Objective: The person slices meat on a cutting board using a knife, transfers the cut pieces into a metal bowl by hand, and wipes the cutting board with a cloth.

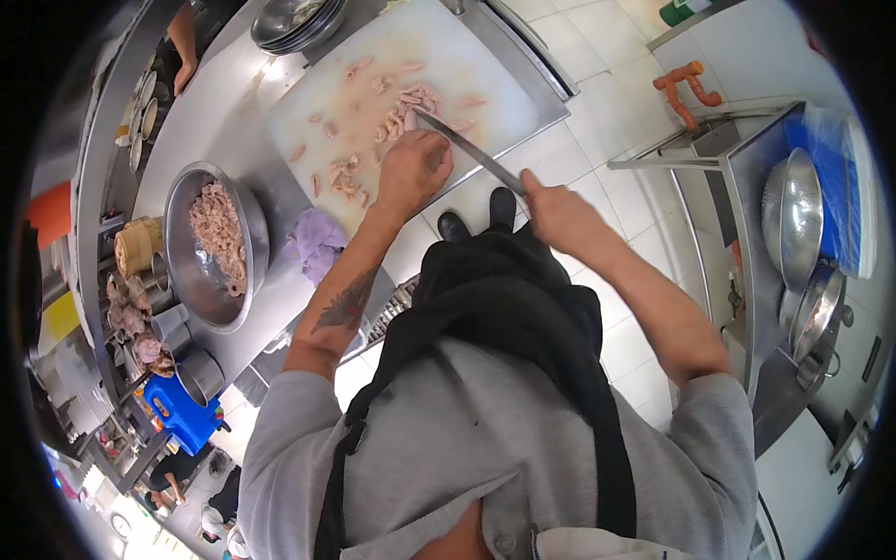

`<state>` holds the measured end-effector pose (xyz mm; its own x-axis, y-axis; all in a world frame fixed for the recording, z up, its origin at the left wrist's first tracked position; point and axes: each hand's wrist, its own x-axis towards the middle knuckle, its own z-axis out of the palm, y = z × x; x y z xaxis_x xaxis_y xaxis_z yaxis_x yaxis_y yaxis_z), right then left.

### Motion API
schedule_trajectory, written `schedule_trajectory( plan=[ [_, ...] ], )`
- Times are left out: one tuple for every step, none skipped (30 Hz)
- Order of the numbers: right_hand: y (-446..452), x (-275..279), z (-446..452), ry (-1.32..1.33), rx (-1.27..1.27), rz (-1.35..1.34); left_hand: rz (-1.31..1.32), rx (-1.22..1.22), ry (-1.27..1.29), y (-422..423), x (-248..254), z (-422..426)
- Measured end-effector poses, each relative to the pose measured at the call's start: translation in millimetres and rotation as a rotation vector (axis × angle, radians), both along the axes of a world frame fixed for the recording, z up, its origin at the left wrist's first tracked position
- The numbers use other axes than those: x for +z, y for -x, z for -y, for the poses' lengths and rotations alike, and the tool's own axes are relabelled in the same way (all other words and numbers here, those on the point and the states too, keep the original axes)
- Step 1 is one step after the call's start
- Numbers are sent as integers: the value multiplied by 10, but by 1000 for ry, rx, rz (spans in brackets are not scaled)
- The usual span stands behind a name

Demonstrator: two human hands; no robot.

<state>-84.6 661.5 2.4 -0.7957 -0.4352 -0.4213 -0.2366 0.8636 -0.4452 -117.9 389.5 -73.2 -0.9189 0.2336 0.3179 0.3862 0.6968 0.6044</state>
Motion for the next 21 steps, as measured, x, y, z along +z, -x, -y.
schedule_trajectory(
  plan=[
    [38,211,-19,-90,-9,59,-45,9,16,14,28,38],
    [33,272,-97,-96,-7,48,-54,14,24,47,54,99],
    [-40,324,-172,-102,-8,55,-40,135,-12,3,73,188],
    [-89,416,-191,-95,-11,59,-30,254,-48,-23,104,271],
    [-91,525,-207,-117,-31,84,-33,252,-44,17,131,369],
    [-89,605,-212,-141,-50,114,43,336,-2,73,196,463],
    [-86,653,-196,-138,-49,118,122,420,40,113,233,510],
    [-81,694,-169,-129,-74,97,135,413,60,158,226,511],
    [-78,714,-142,-119,-99,74,134,413,61,206,228,480],
    [-97,724,-121,-118,-100,72,202,406,83,252,226,422],
    [-134,740,-103,-114,-87,101,270,397,107,286,228,367],
    [-160,753,-94,-112,-74,128,267,393,107,304,183,325],
    [-176,756,-96,-111,-79,125,197,385,151,309,108,282],
    [-201,749,-101,-123,-49,185,129,377,195,314,51,254],
    [-238,726,-105,-134,-19,249,132,371,197,335,6,295],
    [-280,616,-129,-114,-29,228,147,367,184,376,-17,386],
    [-278,557,-143,-113,-34,228,160,363,170,411,-41,462],
    [-265,513,-156,-105,-72,181,161,359,169,411,6,507],
    [-239,478,-167,-96,-108,132,241,376,47,415,111,547],
    [-220,453,-202,-96,-118,130,322,393,-75,399,208,563],
    [-202,520,-192,-94,-118,132,324,393,-73,353,295,524]
  ],
)
